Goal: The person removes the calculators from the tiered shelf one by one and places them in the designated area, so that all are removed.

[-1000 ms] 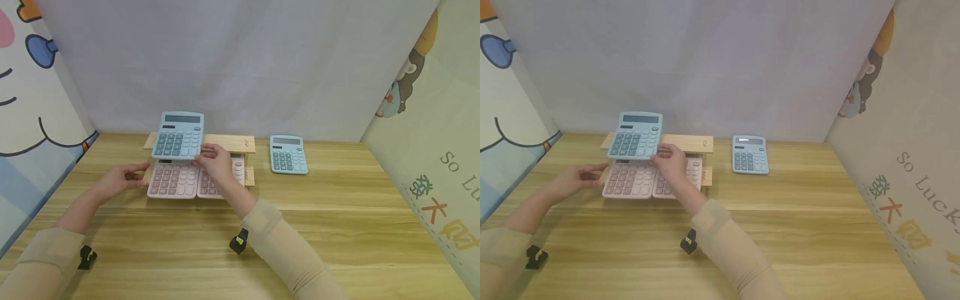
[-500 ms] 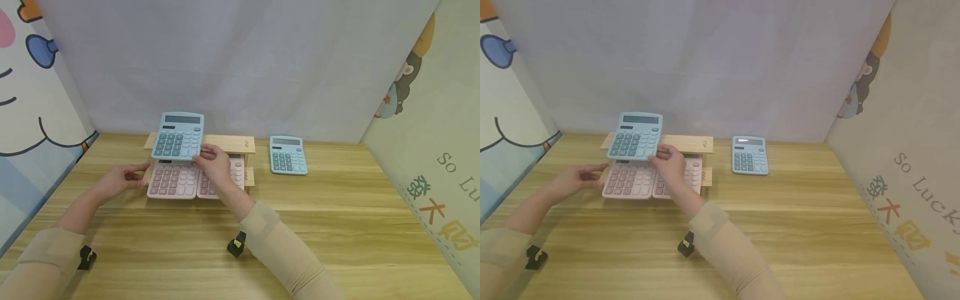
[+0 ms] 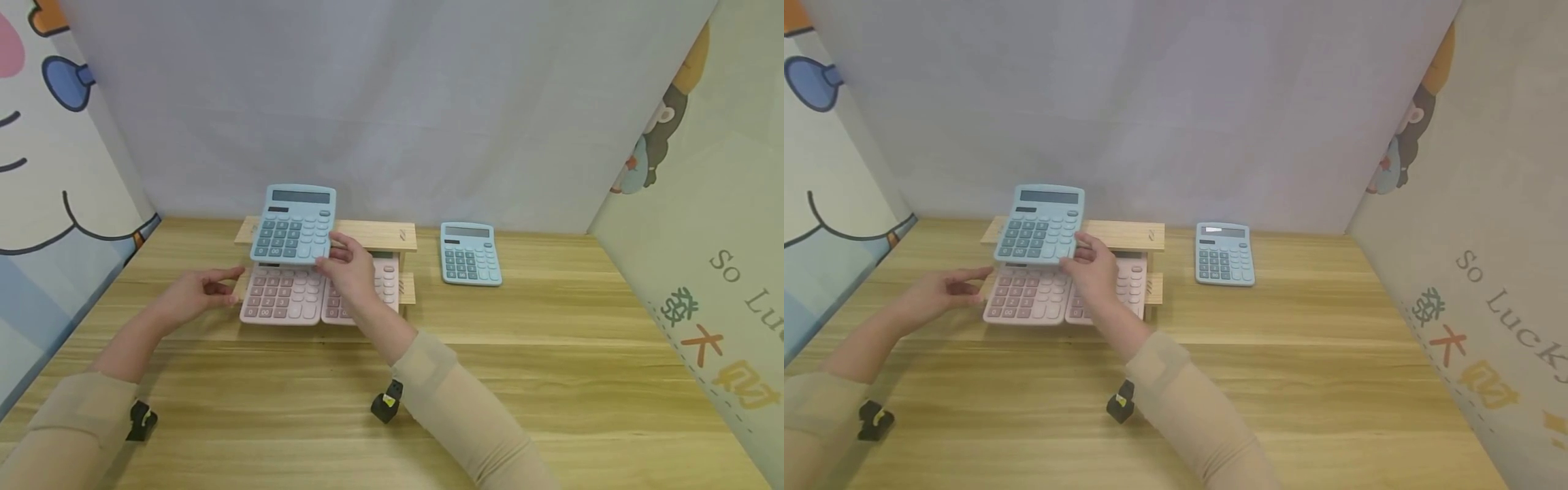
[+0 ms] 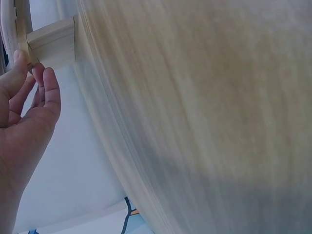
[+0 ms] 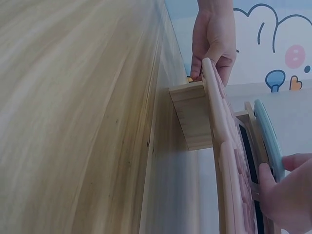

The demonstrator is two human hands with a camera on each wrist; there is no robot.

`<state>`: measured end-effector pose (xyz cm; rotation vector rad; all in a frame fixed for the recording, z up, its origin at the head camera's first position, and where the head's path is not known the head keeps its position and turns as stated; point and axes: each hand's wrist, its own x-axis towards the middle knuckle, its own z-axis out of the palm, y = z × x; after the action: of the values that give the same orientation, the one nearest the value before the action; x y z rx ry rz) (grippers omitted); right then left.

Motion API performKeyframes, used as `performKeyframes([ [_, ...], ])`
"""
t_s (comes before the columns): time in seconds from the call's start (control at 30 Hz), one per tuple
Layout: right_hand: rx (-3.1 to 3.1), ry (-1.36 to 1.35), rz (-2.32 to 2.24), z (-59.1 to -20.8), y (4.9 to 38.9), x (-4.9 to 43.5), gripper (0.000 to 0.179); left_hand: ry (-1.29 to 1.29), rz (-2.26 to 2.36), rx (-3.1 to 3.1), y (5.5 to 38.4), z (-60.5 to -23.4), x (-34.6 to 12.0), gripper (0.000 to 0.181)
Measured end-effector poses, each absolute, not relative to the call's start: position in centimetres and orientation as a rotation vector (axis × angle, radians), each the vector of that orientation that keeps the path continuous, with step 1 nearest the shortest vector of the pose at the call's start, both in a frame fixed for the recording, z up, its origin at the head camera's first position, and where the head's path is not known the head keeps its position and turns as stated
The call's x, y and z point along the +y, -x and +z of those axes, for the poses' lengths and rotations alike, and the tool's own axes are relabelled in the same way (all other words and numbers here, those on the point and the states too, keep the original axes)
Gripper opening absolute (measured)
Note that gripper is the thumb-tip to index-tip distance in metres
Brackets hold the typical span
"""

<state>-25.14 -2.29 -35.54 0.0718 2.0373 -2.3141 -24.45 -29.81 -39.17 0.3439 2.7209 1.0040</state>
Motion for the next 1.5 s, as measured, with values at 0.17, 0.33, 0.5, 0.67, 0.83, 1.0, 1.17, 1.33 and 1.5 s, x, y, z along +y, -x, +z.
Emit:
performKeyframes([
  [0.17, 2.034, -0.068, -2.300, -35.5, 25.1, -1.8, 0.057, -0.345, 1.001, 2.726, 24.6, -39.3, -29.9, 0.069],
  [0.33, 2.027, -0.044, -2.293, -35.2, 24.9, -1.4, 0.062, -0.338, 0.999, 2.728, 24.5, -39.2, -29.9, 0.069],
  [0.5, 1.943, -0.065, -2.336, -34.8, 24.8, -0.7, 0.061, -0.348, 1.016, 2.726, 24.4, -39.1, -29.9, 0.065],
  [0.67, 1.849, -0.076, -2.386, -34.6, 24.9, 0.0, 0.057, -0.354, 1.026, 2.728, 24.5, -39.2, -29.9, 0.065],
  [0.83, 1.838, -0.049, -2.385, -34.4, 24.8, 0.9, 0.056, -0.351, 1.018, 2.733, 24.7, -39.4, -30.0, 0.065],
  [1.0, 1.818, -0.027, -2.388, -34.0, 24.8, 1.9, 0.056, -0.351, 1.024, 2.731, 24.6, -39.3, -29.8, 0.065],
  [1.17, 1.750, -0.055, -2.403, -33.6, 24.9, 2.8, 0.056, -0.357, 1.034, 2.730, 24.6, -39.3, -29.8, 0.065],
  [1.33, 1.765, -0.070, -2.389, -32.9, 24.8, 3.9, 0.055, -0.359, 1.036, 2.734, 24.6, -39.4, -29.9, 0.064],
  [1.5, 1.764, -0.079, -2.390, -32.1, 24.5, 5.3, 0.052, -0.354, 1.021, 2.739, 24.7, -39.4, -29.8, 0.064],
])
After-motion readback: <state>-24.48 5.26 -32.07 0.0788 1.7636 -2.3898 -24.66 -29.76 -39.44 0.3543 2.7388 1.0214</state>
